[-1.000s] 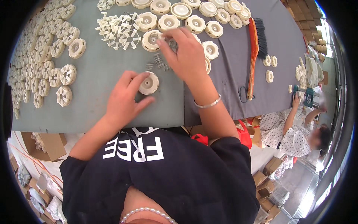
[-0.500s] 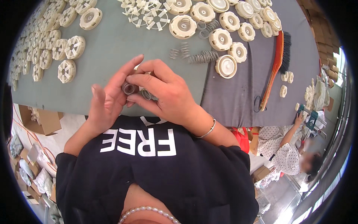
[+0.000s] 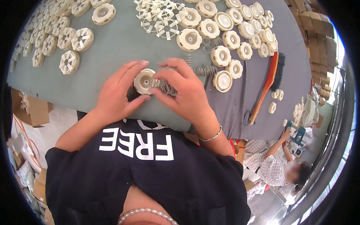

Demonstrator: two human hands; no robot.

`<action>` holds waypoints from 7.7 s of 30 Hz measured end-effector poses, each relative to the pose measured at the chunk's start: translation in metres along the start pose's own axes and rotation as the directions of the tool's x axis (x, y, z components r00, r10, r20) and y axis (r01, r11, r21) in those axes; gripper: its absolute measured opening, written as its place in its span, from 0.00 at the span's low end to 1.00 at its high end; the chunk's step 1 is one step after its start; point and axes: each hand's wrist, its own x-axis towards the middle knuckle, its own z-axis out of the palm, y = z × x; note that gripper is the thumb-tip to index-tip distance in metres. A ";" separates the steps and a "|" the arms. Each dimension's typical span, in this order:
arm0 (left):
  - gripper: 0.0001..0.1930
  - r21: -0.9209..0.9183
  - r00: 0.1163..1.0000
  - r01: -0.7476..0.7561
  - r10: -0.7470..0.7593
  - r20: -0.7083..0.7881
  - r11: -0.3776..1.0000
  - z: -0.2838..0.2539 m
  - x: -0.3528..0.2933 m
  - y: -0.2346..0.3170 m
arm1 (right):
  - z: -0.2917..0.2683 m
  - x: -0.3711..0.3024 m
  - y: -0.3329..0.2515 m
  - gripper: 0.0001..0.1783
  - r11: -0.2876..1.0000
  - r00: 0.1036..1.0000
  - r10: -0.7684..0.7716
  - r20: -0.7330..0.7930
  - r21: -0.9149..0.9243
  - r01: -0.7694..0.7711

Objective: The person assembles small white plastic components by inserting metal springs and plastic inserts into circular housings. They repeatedly pick up parts, fit them together, and place the completed units on the table. The process is performed by hand without tools.

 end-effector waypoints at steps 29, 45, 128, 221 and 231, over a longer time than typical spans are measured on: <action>0.33 0.316 0.944 -0.230 0.290 -0.155 0.920 -0.013 0.122 -0.029 | -0.067 0.074 0.047 0.10 0.949 0.988 0.152 -0.004 -0.280 -0.147; 0.40 -0.252 0.980 -0.132 0.165 0.115 0.959 0.002 0.102 -0.035 | -0.053 0.050 0.033 0.11 0.991 0.996 0.079 -0.037 -0.107 -0.083; 0.18 -0.685 0.725 0.686 -0.306 0.617 0.245 0.041 0.090 0.045 | -0.061 -0.034 0.039 0.20 0.873 0.914 -0.362 -0.183 0.277 0.401; 0.19 -0.335 0.827 0.377 -0.150 0.542 0.864 0.025 0.087 0.040 | -0.043 -0.032 0.052 0.15 0.942 0.939 -0.249 -0.239 0.168 0.292; 0.09 -0.460 0.785 0.252 0.098 0.612 0.851 0.055 0.070 0.030 | -0.111 -0.095 0.064 0.17 0.825 0.633 0.559 -0.536 0.279 -0.492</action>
